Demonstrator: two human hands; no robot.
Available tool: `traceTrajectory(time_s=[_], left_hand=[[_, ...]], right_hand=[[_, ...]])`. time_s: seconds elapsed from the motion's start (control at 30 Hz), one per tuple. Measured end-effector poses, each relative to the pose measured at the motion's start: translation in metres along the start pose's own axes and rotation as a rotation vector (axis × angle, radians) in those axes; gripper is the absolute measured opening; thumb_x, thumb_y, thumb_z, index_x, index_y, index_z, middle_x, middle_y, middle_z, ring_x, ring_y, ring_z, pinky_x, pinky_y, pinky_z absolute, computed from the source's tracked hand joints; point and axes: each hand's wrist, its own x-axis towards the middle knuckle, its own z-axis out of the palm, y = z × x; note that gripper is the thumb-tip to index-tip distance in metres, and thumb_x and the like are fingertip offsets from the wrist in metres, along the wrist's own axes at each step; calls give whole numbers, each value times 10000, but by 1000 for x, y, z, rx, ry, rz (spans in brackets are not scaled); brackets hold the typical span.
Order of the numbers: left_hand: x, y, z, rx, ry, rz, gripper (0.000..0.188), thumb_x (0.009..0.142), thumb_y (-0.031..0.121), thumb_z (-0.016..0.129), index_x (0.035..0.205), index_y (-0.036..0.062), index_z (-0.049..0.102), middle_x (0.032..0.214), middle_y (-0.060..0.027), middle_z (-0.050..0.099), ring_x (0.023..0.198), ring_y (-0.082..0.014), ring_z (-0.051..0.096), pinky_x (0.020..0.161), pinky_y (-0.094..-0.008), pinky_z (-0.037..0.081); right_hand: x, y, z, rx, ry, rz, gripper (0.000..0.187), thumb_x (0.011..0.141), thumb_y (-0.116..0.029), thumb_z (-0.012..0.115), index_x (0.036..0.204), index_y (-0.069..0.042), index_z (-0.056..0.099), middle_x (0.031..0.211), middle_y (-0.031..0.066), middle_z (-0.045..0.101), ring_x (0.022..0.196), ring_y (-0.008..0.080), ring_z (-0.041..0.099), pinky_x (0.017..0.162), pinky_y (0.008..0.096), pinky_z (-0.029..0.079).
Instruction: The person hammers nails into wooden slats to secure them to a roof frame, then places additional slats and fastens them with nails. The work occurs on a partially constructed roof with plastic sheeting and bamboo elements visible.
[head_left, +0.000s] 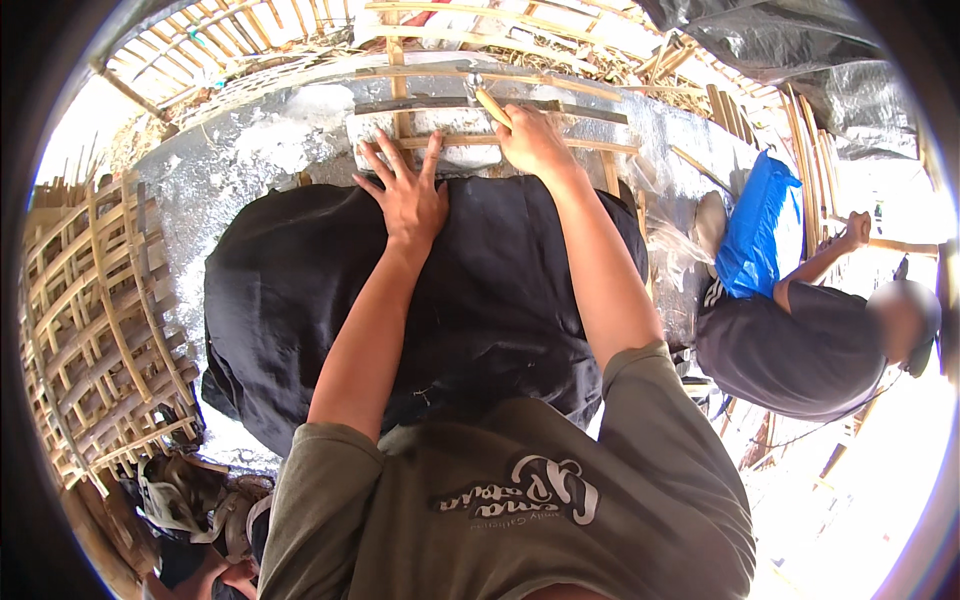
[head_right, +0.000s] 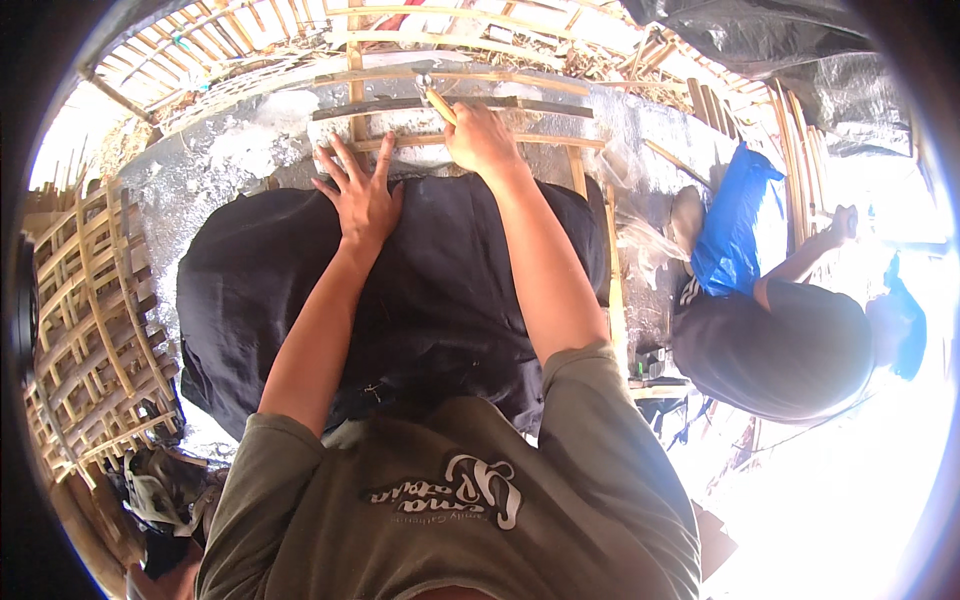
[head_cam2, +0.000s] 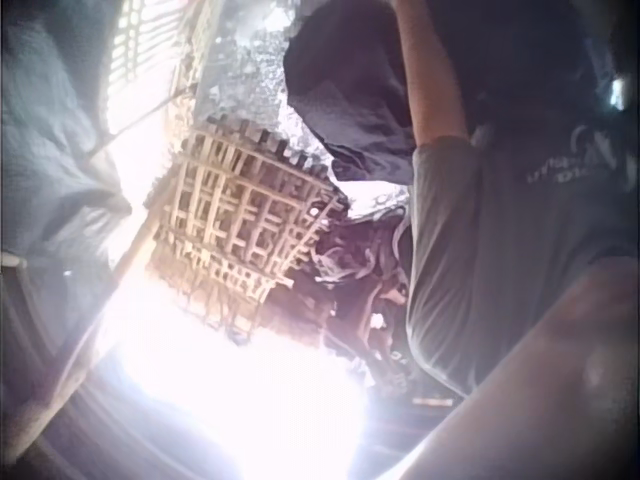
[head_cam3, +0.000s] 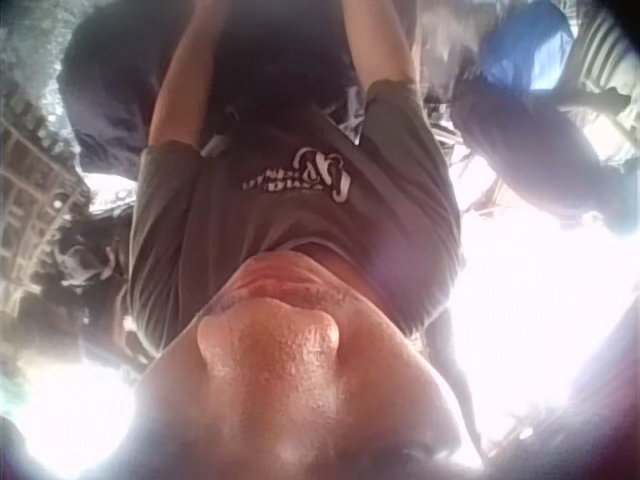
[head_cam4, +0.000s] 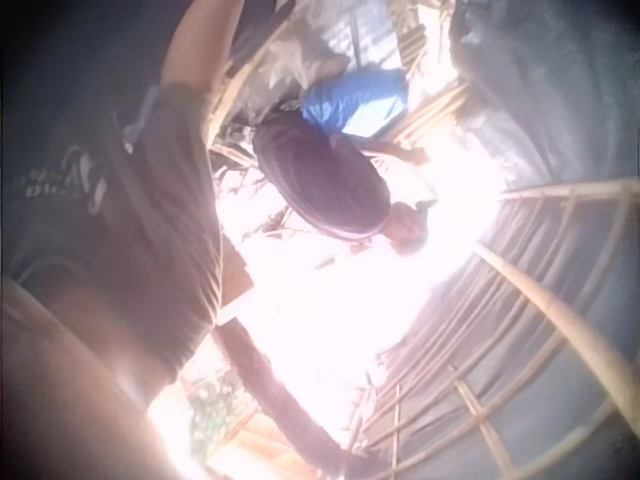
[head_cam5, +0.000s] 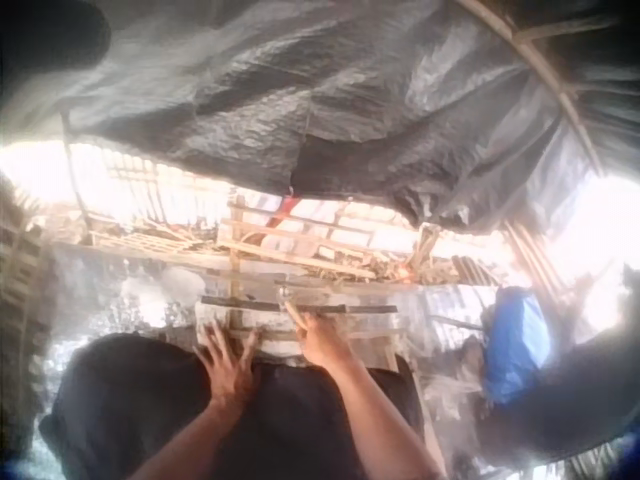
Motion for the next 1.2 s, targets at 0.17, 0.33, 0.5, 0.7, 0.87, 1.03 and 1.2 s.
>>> traceTrajectory(time_s=[0.17,0.33,0.5,0.7,0.87,1.03,1.2], left_hand=[[0,-1,2,10,1,-7,923,861,411,770,1600,453,220,1636,-353,10,1484,-618,55,1064,-803,281],[-2,-1,1,-3,-8,-7,910,869,410,760,1603,446,223,1640,-350,5,1485,-618,55,1068,-804,270],[-2,-3,-1,0,-8,-8,886,882,400,745,1603,436,233,1642,-347,-4,1487,-617,47,1071,-804,262],[-2,0,0,-18,-22,-2,878,894,402,730,1606,435,218,1643,-343,-19,1491,-614,26,1082,-806,237],[-2,-2,1,-24,-46,-8,890,899,400,725,1613,431,194,1646,-338,-41,1495,-609,7,1097,-804,203],[1,1,0,-10,-63,-6,909,897,387,730,1619,422,178,1650,-331,-45,1500,-601,-1,1108,-799,182],[2,0,-3,-35,-72,-18,920,892,380,735,1626,388,180,1659,-312,-47,1512,-578,-9,1112,-798,166]], right_hand=[[4,12,-1,164,-161,108,500,1002,-340,549,1375,-7,545,1332,266,615,1271,407,576,1089,452,453],[7,23,-1,157,-218,144,606,1037,-404,492,1497,-12,436,1427,275,551,1351,393,522,1137,435,415],[7,12,-8,143,-272,145,591,1043,-411,485,1475,-8,458,1393,278,576,1320,399,550,1117,449,436],[6,20,-1,133,-227,148,575,1039,-397,482,1480,-27,463,1380,272,587,1307,400,560,1113,454,442],[2,14,0,123,-185,153,593,1031,-391,488,1500,-31,443,1386,276,580,1311,406,554,1115,453,439],[2,19,8,115,-144,79,584,1016,-360,510,1496,-34,447,1353,288,595,1273,419,576,1089,469,457],[-2,11,6,117,-109,63,533,997,-305,535,1438,-10,490,1206,304,658,1141,443,642,982,498,516]])
